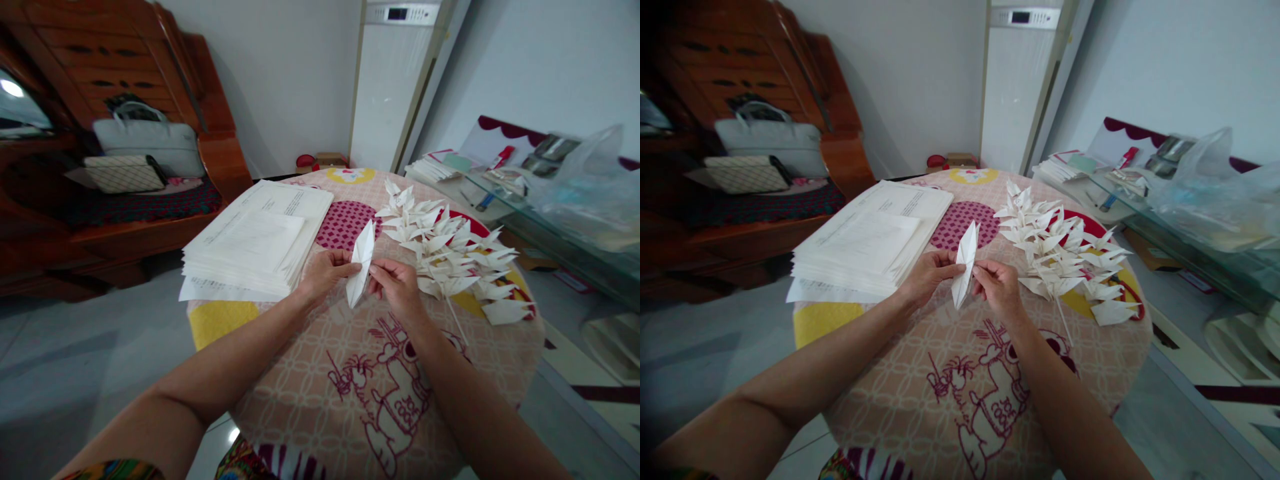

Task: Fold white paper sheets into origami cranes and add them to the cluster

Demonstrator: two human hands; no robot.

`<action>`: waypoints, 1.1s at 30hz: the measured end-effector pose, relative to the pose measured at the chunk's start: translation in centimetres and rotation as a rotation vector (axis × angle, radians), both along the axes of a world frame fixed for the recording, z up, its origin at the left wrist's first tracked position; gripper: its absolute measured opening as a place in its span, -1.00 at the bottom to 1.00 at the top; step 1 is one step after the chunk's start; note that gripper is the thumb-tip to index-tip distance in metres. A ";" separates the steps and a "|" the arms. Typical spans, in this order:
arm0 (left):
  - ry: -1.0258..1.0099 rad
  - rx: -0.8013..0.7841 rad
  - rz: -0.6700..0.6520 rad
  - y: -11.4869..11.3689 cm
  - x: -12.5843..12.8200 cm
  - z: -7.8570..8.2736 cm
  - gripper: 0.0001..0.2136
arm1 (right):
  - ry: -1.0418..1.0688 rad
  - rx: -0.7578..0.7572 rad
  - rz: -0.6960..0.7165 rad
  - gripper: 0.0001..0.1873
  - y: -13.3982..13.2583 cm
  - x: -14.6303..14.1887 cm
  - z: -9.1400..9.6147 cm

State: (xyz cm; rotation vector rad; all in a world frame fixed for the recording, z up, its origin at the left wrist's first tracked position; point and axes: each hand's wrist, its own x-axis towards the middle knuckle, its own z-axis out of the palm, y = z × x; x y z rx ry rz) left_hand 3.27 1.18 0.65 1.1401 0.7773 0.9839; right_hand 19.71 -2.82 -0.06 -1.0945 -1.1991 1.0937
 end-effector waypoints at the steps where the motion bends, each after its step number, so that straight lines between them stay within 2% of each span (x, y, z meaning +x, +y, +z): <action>1: 0.004 0.002 -0.001 0.0 0.0 0.0 -0.73 | -0.016 -0.007 -0.007 -0.76 0.0 0.1 0.0; 5: 0.040 0.033 0.013 -0.2 0.1 0.0 -0.74 | -0.035 -0.048 -0.026 -0.80 -0.1 0.1 0.2; 9: 0.087 0.083 0.019 -0.2 0.1 -0.1 -0.75 | 0.053 -0.087 -0.001 -0.84 -0.1 0.0 0.7; 14: 0.064 0.073 0.019 -0.1 0.0 -0.3 -0.72 | 0.137 -0.141 0.039 -0.78 -0.1 -0.2 1.0; 24: 0.080 0.124 -0.039 -0.4 0.1 0.0 -0.74 | 0.086 -0.086 0.015 -0.73 -0.1 -0.1 0.5; 31: 0.263 0.299 0.041 -0.2 -0.4 0.0 -0.79 | 0.016 -0.052 -0.015 -0.75 -0.1 -0.1 0.0; 33: 0.259 0.310 0.049 -0.2 -0.4 -0.1 -0.80 | 0.006 -0.053 -0.017 -0.75 -0.1 -0.1 -0.1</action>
